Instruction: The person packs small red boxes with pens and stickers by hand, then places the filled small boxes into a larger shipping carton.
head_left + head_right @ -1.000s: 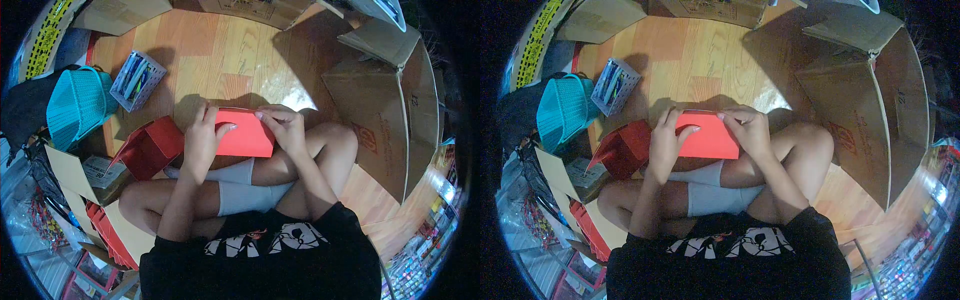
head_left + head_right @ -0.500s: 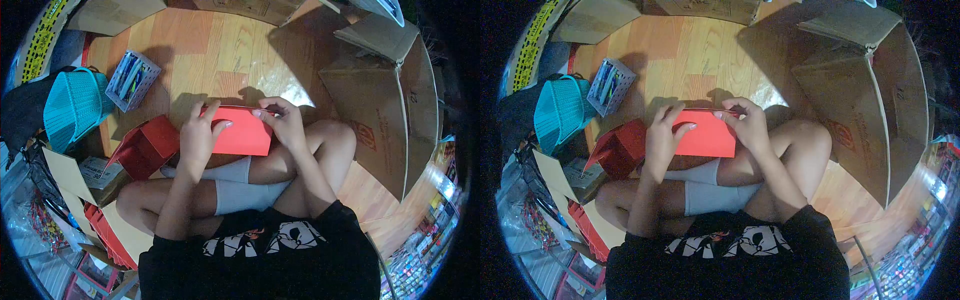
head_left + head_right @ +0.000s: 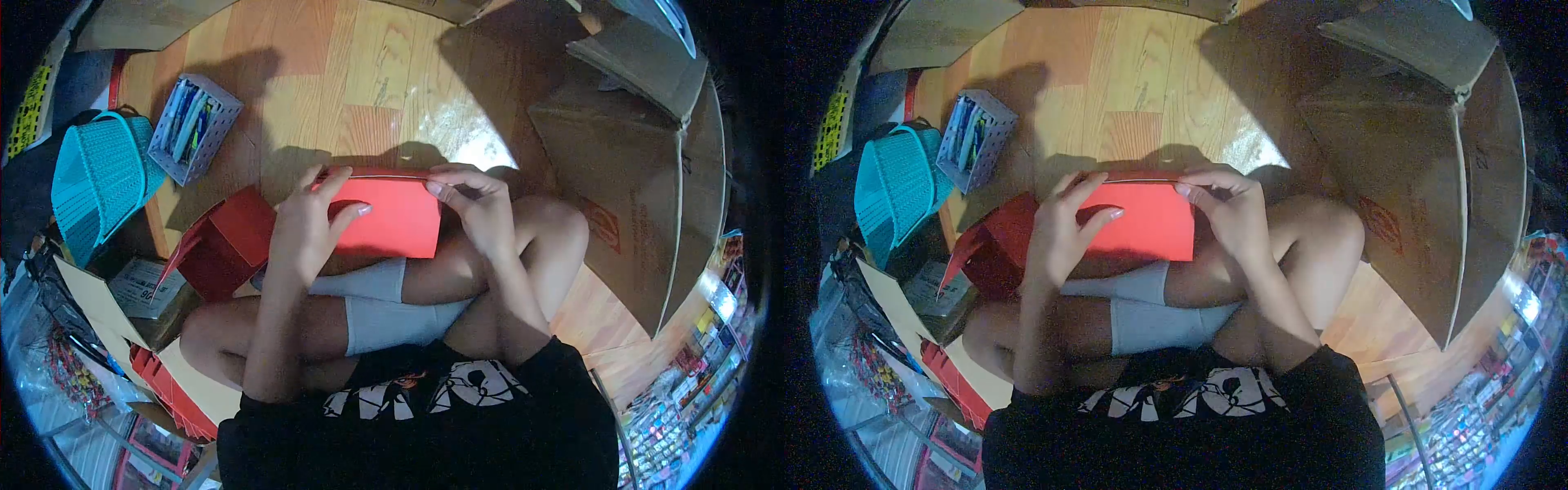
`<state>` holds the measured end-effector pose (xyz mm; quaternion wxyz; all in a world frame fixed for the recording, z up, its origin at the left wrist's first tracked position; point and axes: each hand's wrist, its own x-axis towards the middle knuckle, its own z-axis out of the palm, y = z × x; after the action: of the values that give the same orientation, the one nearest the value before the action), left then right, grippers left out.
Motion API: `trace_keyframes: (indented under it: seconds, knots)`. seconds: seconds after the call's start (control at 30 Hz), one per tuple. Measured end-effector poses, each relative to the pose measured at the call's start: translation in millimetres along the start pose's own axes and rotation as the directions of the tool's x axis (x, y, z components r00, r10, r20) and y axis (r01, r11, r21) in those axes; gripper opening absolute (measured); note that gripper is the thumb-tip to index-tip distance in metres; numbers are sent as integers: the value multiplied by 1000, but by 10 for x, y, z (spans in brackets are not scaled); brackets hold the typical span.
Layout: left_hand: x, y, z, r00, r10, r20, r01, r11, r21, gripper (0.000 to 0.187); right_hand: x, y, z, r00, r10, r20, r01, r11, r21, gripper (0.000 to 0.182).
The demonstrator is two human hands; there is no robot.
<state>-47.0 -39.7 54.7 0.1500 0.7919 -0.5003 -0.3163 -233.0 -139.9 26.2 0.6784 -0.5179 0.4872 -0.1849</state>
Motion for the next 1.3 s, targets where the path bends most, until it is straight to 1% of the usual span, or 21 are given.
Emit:
trace_keyframes:
  seconds: [0.1,0.17,0.3,0.37,0.4,0.47,0.53,0.6,0.63,0.7,0.73,0.8,0.87,0.9,0.93,1.0,1.03,1.1,1.13,1.23,1.3]
  knots:
    - [5,-9,2,1000,29,-5,-29,999,17,45,23,40,33,1000,8,-23,-10,997,-72,14]
    - [15,20,-13,999,10,41,-12,999,42,47,65,68,76,987,-99,-130,82,988,-128,24]
    - [49,52,21,1000,2,-29,0,998,55,44,90,80,69,990,-76,-114,63,991,-118,32]
    - [69,76,19,996,-84,-17,84,996,-13,45,117,124,25,997,-38,71,55,962,-267,36]
    - [69,67,23,997,-67,-31,66,998,-17,45,109,112,24,996,-57,63,72,959,-274,36]
    - [66,-27,69,990,-135,33,138,972,-187,51,90,72,74,978,-143,149,171,964,-201,37]
    - [79,-195,237,995,-82,-64,68,980,-187,52,116,173,56,978,-121,168,160,956,-245,39]
    - [95,-355,374,952,-285,-110,195,844,-500,59,109,219,34,977,-96,191,148,948,-283,42]
    - [71,-359,354,957,-257,-134,160,854,-496,59,90,210,36,980,-92,178,145,937,-317,42]
    - [39,-283,257,941,-262,216,327,528,-784,64,13,119,46,980,-132,149,176,923,-343,42]
    - [-13,-217,236,953,-236,189,291,547,-785,64,-65,76,46,972,-192,135,229,901,-368,40]
    - [-183,-115,257,987,-149,59,105,320,-942,57,-154,82,34,954,-282,105,301,869,-393,39]
    - [-227,-125,184,999,-33,-40,-23,419,-908,49,-177,117,-18,904,-427,10,422,891,-167,38]
    - [-335,-27,70,998,-11,-68,-54,498,-865,49,-294,-24,-70,941,-336,44,339,932,-132,36]
    - [-439,45,-10,996,10,-93,-82,573,-816,50,-445,-191,-127,934,-356,25,356,925,-131,36]
    - [-602,79,-54,977,33,-210,-207,368,-906,49,-765,-551,-273,902,-430,-36,423,866,266,33]
    - [-667,200,-125,977,51,-209,-213,369,-905,49,-912,-730,-413,855,-504,-122,518,820,242,30]
    - [-843,559,-347,990,-143,3,12,66,-998,47,-1197,-912,-816,727,-618,-299,669,735,106,25]
    - [-869,749,-397,991,-133,4,14,71,-997,47,-1326,-906,-1041,643,-663,-385,717,697,-1,23]
    - [-762,1434,-492,996,-67,-56,-49,105,-993,62,-1694,-400,-1569,684,-496,-534,592,806,9,23]
    - [-558,1893,-562,977,213,16,-7,109,-994,62,-1883,155,-1792,763,-328,-557,432,900,62,23]
